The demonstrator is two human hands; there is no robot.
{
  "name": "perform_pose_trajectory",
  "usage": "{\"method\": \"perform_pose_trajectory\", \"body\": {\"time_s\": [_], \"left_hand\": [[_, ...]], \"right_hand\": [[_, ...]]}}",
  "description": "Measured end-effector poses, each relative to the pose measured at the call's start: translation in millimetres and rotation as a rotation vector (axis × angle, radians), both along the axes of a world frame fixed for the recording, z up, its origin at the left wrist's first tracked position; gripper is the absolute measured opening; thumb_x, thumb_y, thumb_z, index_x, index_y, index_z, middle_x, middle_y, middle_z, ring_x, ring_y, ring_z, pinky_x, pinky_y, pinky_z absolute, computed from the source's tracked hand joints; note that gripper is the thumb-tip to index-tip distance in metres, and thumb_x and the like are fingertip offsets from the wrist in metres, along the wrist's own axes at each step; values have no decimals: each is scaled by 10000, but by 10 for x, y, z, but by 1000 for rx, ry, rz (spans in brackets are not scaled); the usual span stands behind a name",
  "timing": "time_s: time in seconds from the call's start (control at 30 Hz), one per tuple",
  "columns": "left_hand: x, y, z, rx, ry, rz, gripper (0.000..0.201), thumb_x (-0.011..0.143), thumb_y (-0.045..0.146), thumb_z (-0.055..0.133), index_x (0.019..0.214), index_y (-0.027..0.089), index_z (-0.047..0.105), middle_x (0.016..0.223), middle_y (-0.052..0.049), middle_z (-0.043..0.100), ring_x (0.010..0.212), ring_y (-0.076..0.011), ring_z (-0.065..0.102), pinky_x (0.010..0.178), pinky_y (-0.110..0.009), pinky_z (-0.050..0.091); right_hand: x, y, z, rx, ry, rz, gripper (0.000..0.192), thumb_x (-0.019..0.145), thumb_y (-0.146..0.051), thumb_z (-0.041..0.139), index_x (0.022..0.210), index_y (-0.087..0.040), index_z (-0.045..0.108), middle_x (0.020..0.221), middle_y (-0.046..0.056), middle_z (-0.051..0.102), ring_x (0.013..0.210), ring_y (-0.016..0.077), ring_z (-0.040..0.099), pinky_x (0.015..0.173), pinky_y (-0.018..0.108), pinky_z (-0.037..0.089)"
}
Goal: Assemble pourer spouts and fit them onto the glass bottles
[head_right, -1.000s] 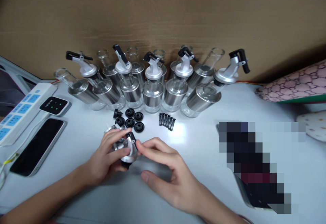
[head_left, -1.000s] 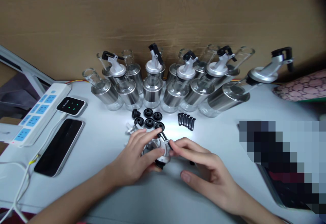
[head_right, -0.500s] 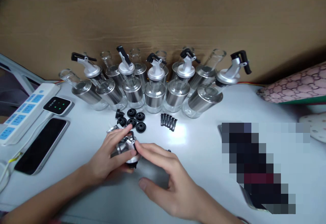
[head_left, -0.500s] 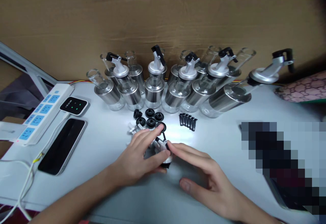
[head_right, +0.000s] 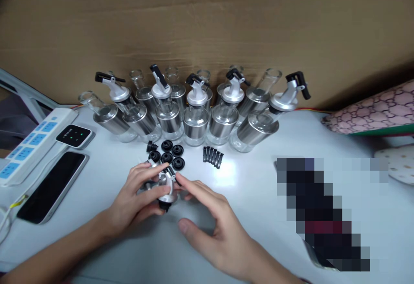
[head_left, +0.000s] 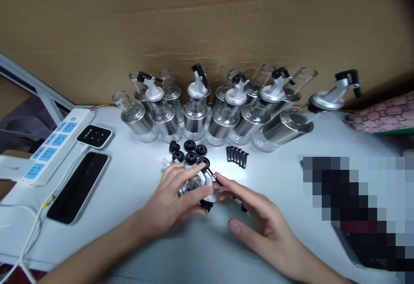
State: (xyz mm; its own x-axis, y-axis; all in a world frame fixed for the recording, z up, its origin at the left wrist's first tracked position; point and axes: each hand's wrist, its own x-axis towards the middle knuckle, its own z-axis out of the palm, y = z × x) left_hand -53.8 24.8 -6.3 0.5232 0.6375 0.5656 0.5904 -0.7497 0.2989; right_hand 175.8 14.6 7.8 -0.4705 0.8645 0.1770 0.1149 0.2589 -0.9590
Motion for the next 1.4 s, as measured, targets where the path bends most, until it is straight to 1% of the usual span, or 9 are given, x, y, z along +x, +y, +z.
{"method": "perform_pose_trajectory", "body": {"time_s": [0.13, 0.3, 0.57, 0.73, 0.9, 0.97, 1.17, 1.3, 1.4], "left_hand": [[12, -14, 6, 31, 22, -1, 200, 984, 284, 471, 1156, 220, 551, 1337, -115, 528, 1137, -196, 522, 1030, -392, 352], [100, -53, 51, 104, 68, -156, 168, 985, 223, 464, 1118, 221, 567, 1260, -80, 620, 1142, -173, 531, 1088, -392, 296], [91, -30, 99, 133, 96, -168, 171, 986, 256, 465, 1136, 195, 520, 1252, -97, 637, 1229, -176, 494, 1131, -374, 216], [76, -39, 100, 98, 92, -137, 246, 1018, 325, 364, 1146, 168, 502, 1189, -113, 677, 1227, -174, 480, 1120, -339, 217], [52, -21, 113, 41, 63, -148, 325, 1018, 374, 332, 1235, 179, 474, 1291, -131, 604, 1257, -202, 470, 1087, -355, 271], [-16, 37, 134, -2, -57, -50, 317, 1002, 303, 384, 1295, 192, 429, 1341, -136, 547, 1287, -205, 454, 1075, -364, 313], [-507, 413, 121, 35, -604, 604, 678, 808, 243, 692, 1357, 296, 298, 1485, -142, 341, 1384, -275, 353, 1079, -484, 343], [-790, 660, -56, -248, -667, 663, 857, 737, 319, 746, 1394, 260, 198, 1515, -189, 300, 1423, -294, 299, 1143, -524, 253], [-859, 765, -209, -330, -692, 620, 782, 751, 385, 705, 1367, 252, 243, 1419, -162, 438, 1310, -288, 455, 1079, -497, 367]], "right_hand": [[-21, 21, -9, -56, -7, -82, 501, 871, -262, 652, 1350, -351, 536, 1217, 68, 662, 983, 185, 670, 890, 347, 556], [-81, 121, 100, -196, -45, 134, 197, 927, -339, 560, 914, -204, 703, 831, 25, 696, 782, 155, 648, 743, 260, 548], [-30, 44, 65, -518, 66, 190, 459, 922, -554, 490, 1275, -288, 612, 1125, 70, 667, 1032, 216, 600, 932, 360, 474], [-39, 92, -37, -700, 355, 321, 420, 902, -540, 548, 1135, -229, 707, 1034, 73, 686, 944, 188, 599, 907, 339, 435], [-107, 134, -35, -723, 469, 241, 303, 844, -480, 665, 983, -221, 739, 862, 18, 677, 828, 124, 581, 807, 234, 413], [-120, 140, 10, -747, 535, 175, 269, 838, -471, 675, 907, -219, 737, 836, 9, 673, 796, 111, 583, 778, 218, 415], [-90, 182, 133, -753, 646, 10, 232, 822, -423, 703, 805, -192, 714, 882, 26, 669, 796, 119, 597, 756, 219, 446], [-83, 190, 139, -773, 702, 39, 159, 839, -367, 678, 900, -224, 710, 954, 43, 660, 817, 154, 603, 748, 275, 466], [-74, 183, 137, -789, 692, 31, 246, 819, -379, 682, 981, -199, 724, 862, 38, 614, 751, 142, 564, 713, 264, 447]]}}
